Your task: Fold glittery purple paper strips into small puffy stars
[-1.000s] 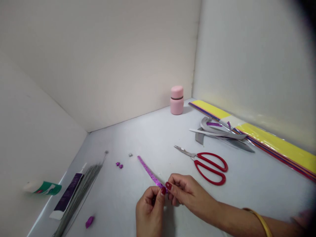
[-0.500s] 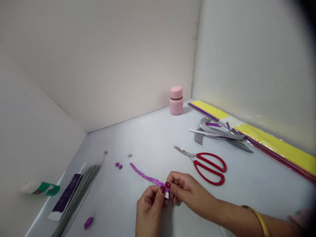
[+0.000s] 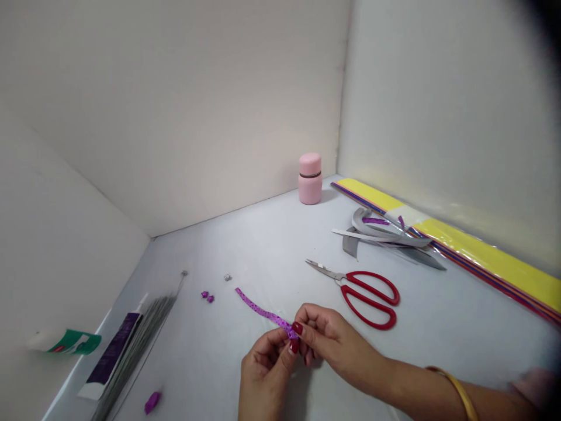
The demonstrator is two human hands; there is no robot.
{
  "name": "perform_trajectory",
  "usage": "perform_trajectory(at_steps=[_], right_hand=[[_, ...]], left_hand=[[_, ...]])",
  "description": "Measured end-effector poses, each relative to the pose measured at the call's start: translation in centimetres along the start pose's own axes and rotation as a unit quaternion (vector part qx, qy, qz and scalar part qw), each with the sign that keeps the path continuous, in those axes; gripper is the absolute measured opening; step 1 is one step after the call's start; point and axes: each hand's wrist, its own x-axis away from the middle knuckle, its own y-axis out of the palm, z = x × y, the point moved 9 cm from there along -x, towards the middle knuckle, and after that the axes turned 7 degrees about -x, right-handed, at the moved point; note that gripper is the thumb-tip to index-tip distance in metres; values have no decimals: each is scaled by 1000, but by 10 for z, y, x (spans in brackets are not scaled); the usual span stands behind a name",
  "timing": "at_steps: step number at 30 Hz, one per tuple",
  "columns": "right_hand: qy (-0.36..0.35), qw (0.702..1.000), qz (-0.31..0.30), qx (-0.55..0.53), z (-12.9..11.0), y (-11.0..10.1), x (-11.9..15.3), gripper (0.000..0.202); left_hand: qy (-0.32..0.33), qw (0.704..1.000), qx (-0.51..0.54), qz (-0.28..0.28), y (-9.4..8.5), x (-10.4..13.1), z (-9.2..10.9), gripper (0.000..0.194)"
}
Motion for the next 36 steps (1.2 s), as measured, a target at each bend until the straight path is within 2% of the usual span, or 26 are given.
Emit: perform_trajectory(at_steps=[7, 11, 16, 20, 26, 28, 34, 36], right_hand=[[-3, 1000, -16, 19, 3, 1, -1, 32], [-6, 999, -29, 23, 5, 2, -1, 32], [-5, 999, -29, 40, 7, 3, -1, 23], [-12, 998, -10, 66, 5, 1, 0, 17], [9, 999, 2, 41, 5, 0, 0, 11], [12, 999, 1, 41, 6, -1, -1, 10], [3, 999, -1, 43, 6, -1, -2, 12], [1, 999, -6, 51, 5, 0, -1, 13]], left_hand=[[-5, 1000, -9, 8, -3, -1, -2, 24], [-26, 1000, -7, 16, -10, -4, -12, 24], [-77, 995, 62, 6, -11, -5, -27, 26], [-75, 996, 45, 5, -9, -3, -21, 27], [-54, 998, 3, -41, -3, -3, -10, 31], [-46, 998, 2, -30, -4, -3, -8, 31], [-15, 998, -17, 59, -16, 0, -3, 30], [-4, 997, -1, 71, -17, 0, 0, 33]])
